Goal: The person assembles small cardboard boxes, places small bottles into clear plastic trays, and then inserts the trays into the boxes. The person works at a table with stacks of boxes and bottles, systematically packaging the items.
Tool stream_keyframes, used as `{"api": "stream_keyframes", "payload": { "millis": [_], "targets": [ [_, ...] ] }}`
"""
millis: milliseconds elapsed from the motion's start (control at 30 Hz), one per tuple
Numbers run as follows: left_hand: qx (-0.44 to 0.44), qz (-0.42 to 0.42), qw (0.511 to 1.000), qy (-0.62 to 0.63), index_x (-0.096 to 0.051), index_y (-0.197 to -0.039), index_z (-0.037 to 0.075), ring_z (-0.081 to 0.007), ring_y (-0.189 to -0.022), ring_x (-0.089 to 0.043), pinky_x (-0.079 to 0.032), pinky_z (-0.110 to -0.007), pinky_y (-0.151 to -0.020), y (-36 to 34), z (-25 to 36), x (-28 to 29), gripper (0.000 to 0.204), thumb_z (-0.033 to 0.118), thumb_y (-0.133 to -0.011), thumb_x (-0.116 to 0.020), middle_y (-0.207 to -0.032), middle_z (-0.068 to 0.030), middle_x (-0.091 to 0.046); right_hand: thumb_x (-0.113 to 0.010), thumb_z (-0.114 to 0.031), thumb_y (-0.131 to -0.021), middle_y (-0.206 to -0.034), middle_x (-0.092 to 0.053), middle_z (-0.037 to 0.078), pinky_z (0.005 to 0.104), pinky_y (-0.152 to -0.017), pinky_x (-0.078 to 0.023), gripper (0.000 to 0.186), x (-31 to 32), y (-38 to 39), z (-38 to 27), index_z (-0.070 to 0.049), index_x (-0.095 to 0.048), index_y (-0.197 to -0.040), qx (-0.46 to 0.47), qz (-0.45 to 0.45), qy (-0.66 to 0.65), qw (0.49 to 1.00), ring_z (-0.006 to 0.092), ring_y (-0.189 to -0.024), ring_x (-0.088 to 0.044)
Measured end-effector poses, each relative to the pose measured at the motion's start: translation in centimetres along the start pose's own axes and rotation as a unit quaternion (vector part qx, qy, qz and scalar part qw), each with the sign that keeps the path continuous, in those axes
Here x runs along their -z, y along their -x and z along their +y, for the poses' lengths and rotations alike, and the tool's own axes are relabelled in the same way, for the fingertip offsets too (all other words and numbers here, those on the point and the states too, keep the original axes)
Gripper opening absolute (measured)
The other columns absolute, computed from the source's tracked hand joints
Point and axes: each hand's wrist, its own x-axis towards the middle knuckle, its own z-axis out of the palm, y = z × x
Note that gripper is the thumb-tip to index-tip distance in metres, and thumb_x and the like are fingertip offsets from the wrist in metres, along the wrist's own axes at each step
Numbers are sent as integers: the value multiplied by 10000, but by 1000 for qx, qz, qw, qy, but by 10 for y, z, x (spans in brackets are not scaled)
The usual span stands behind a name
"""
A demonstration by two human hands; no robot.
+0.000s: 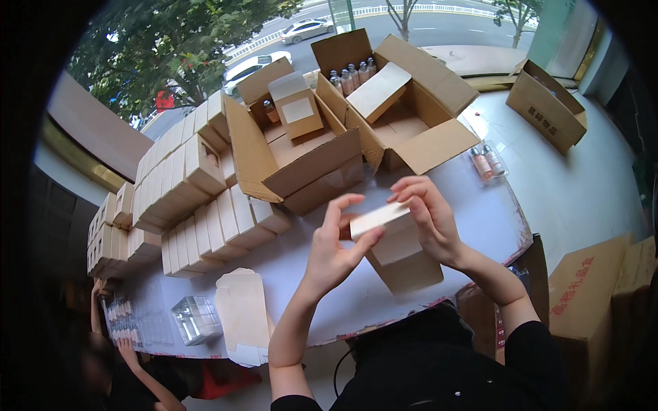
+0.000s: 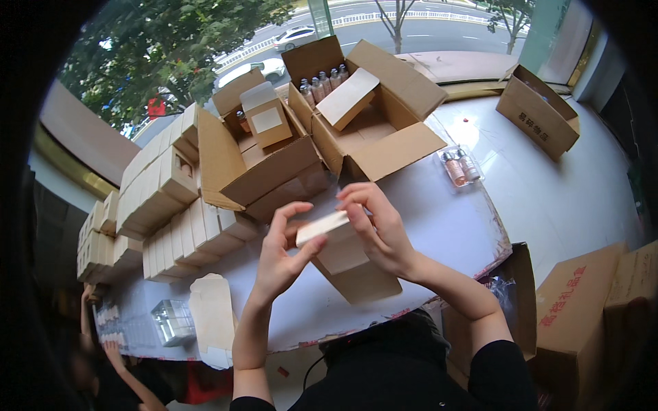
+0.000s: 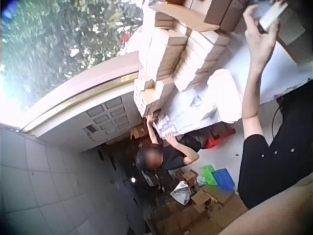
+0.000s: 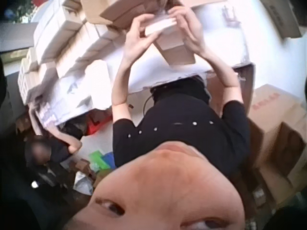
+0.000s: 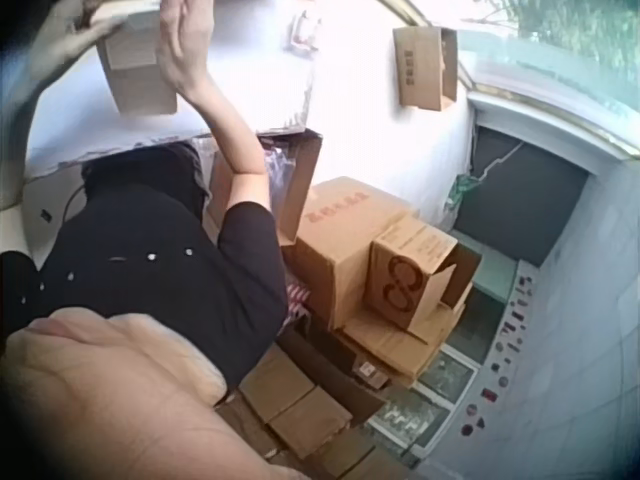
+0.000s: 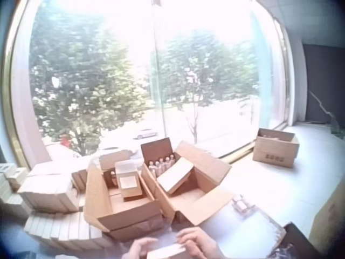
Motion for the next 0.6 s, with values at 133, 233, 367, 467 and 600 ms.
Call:
{"api": "stream_keyframes", "payload": {
  "millis": [133, 233, 367, 467, 600],
  "targets": [
    [94, -8, 995, 44, -445, -1267, -4, -122, -828, -619, -501, -267, -692, 11, -49, 8, 475, 268, -914, -609, -961, -77, -643, -497, -204, -938, -1124, -518, 185, 372, -875, -435, 219, 39, 20, 5, -4, -525, -1023, -126, 50, 214, 967, 311, -1023, -529],
    [153, -13, 979, 136, -458, -1275, 3, -126, -870, -613, -508, -284, -732, 14, -62, 10, 472, 312, -935, -566, -1028, -75, -616, -515, -269, -926, -1218, -494, 219, 446, -963, -367, 370, 110, 13, 48, 27, -490, -1147, -98, 155, 542, 820, 363, -1148, -460],
    [198, -77, 960, 181, -505, -1238, 23, -137, -913, -614, -518, -311, -789, 15, -79, 21, 465, 376, -937, -510, -1048, -69, -607, -474, -383, -928, -1219, -512, 275, 464, -997, -335, 551, 174, 9, 75, 54, -433, -1261, -248, 215, 625, 708, 398, -1173, -451],
    [222, -72, 953, 193, -502, -1228, 11, -153, -948, -617, -528, -320, -785, 18, -77, 29, 474, 365, -913, -514, -1064, -86, -611, -441, -436, -927, -1035, -609, 280, 472, -919, -408, 591, 166, 6, 61, 54, -427, -1258, -337, 156, 625, 687, 407, -1043, -554],
    [225, -43, 951, 208, -501, -1215, 8, -177, -962, -622, -537, -324, -771, 20, -72, 29, 491, 353, -867, -512, -1082, -102, -612, -460, -431, -923, -814, -653, 235, 474, -718, -480, 546, 128, 18, 40, 15, -465, -1237, -299, 86, 649, 694, 418, -778, -626]
  ]
}}
